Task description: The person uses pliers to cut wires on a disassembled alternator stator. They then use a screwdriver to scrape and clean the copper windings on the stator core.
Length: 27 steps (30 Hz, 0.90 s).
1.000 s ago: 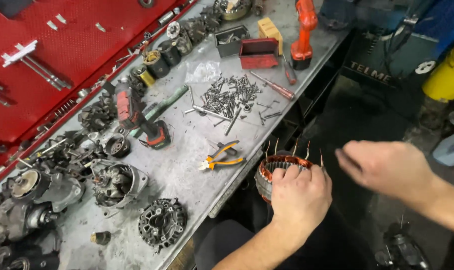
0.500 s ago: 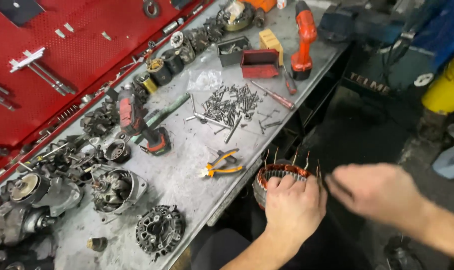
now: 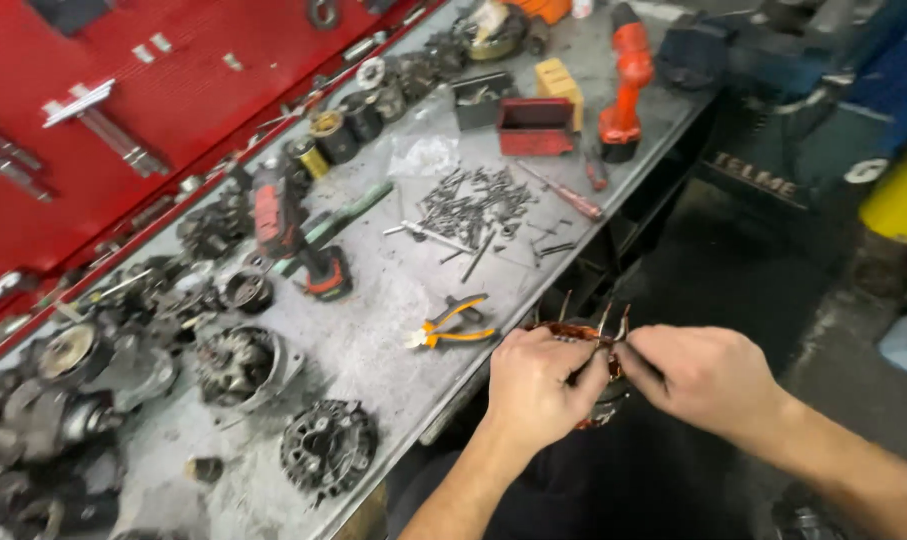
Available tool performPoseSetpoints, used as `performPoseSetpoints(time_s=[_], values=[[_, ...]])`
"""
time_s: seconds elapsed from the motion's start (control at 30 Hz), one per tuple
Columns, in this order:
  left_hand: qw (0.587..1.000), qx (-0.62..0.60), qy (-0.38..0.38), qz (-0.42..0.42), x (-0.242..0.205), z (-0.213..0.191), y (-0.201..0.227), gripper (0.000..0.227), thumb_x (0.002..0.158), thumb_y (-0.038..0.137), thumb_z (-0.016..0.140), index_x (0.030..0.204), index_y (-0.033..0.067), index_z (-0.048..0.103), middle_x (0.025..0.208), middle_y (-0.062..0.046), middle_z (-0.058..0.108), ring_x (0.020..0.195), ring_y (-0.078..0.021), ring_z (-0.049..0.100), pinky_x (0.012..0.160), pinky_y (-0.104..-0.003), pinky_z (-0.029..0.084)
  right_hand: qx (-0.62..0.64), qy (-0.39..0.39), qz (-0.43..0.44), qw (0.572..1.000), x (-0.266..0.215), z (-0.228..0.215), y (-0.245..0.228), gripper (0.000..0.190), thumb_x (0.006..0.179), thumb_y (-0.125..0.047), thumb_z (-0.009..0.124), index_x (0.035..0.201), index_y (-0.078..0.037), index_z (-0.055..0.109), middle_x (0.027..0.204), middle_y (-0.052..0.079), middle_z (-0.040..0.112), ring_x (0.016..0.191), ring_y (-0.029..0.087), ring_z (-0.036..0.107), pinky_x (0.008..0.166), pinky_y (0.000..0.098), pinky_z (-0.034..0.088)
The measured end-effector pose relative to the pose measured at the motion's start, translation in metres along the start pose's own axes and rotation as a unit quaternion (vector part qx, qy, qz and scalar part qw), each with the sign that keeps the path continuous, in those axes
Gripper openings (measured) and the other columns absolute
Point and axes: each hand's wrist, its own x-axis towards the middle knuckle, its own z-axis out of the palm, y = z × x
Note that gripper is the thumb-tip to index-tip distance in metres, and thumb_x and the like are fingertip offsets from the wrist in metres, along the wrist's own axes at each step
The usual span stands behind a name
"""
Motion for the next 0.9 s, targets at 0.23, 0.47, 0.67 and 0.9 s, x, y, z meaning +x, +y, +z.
performPoseSetpoints(time_s=[0.23, 0.47, 0.67, 0.9], values=[[0.993, -0.086, 0.014, -0.082, -0.009, -0.014, -0.024, 0.012, 0.091, 0.020, 0.074, 0.085, 0.0093, 0.076, 0.066, -0.008, 0.065, 0.062, -0.0280, 0.061, 0.060, -0.041, 0.047, 0.009, 0.014, -0.025, 1.000, 0.019, 0.014, -0.014, 0.025, 0.087, -0.025, 0.073, 0.072, -0.009, 0.060, 0.062, 0.009, 0.058, 0.054, 0.030, 0.061, 0.049, 0.0413, 0.048], [0.984, -0.144, 0.031, -0.097, -0.022, -0.014, -0.034, 0.011, 0.091, 0.017, 0.073, 0.094, 0.0078, 0.079, 0.069, -0.009, 0.066, 0.061, -0.0252, 0.059, 0.058, -0.039, 0.045, 0.004, 0.004, -0.021, 1.000, 0.027, 0.014, -0.023, 0.026, 0.087, -0.025, 0.073, 0.070, -0.010, 0.060, 0.062, 0.008, 0.059, 0.053, 0.029, 0.061, 0.048, 0.0404, 0.048], [0.989, -0.130, 0.030, -0.069, -0.019, -0.013, -0.025, 0.009, 0.091, 0.015, 0.074, 0.093, 0.0074, 0.078, 0.070, -0.007, 0.067, 0.063, -0.0246, 0.058, 0.063, -0.038, 0.045, 0.017, -0.004, -0.020, 1.000, 0.030, 0.007, -0.027, 0.026, 0.086, -0.026, 0.071, 0.068, -0.011, 0.059, 0.061, 0.009, 0.058, 0.051, 0.031, 0.060, 0.047, 0.0418, 0.048], [0.992, -0.122, 0.022, -0.039, -0.020, -0.009, -0.024, 0.009, 0.089, 0.016, 0.075, 0.089, 0.0077, 0.076, 0.071, -0.007, 0.067, 0.064, -0.0246, 0.059, 0.063, -0.039, 0.046, 0.005, -0.030, -0.005, 1.000, 0.035, 0.003, -0.029, 0.033, 0.085, -0.029, 0.071, 0.061, -0.012, 0.055, 0.056, 0.010, 0.057, 0.046, 0.033, 0.059, 0.043, 0.0442, 0.048]])
